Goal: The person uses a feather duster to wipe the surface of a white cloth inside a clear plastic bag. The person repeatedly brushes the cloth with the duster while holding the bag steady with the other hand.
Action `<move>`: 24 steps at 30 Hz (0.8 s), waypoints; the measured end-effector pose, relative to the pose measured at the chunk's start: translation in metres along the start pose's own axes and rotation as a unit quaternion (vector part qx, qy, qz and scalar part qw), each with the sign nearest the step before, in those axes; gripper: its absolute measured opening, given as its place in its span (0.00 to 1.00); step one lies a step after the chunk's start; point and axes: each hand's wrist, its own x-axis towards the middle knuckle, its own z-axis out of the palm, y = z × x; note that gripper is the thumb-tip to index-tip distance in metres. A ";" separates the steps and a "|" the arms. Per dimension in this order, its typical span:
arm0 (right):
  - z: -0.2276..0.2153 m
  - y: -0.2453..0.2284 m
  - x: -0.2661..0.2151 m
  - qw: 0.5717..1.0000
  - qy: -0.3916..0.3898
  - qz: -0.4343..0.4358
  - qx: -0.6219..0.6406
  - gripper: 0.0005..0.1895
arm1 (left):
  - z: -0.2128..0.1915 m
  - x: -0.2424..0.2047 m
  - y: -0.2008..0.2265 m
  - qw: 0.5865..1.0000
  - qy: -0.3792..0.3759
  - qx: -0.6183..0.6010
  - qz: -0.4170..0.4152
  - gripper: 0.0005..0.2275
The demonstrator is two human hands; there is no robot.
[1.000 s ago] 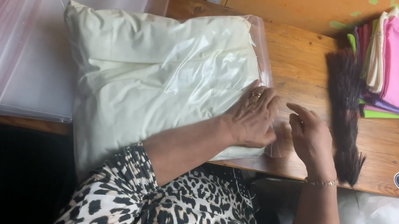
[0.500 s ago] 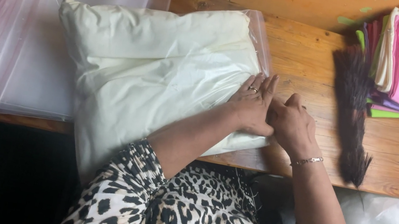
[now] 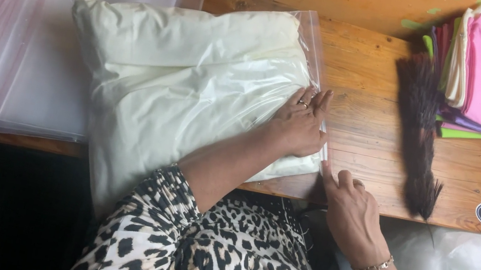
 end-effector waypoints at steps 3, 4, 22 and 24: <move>0.028 0.015 -0.009 1.000 -0.001 0.012 0.027 0.34 | -0.005 -0.008 0.002 1.000 0.011 0.006 0.004 0.40; 0.027 0.018 -0.010 1.000 0.001 0.013 0.026 0.34 | -0.011 -0.013 0.004 1.000 0.013 0.007 0.006 0.40; -0.034 0.034 0.080 0.992 0.018 0.027 0.122 0.25 | -0.017 -0.044 0.040 0.971 0.134 0.167 0.106 0.21; -0.053 0.026 0.078 0.995 -0.027 0.027 0.094 0.27 | -0.013 -0.040 0.039 0.978 0.109 0.147 0.104 0.22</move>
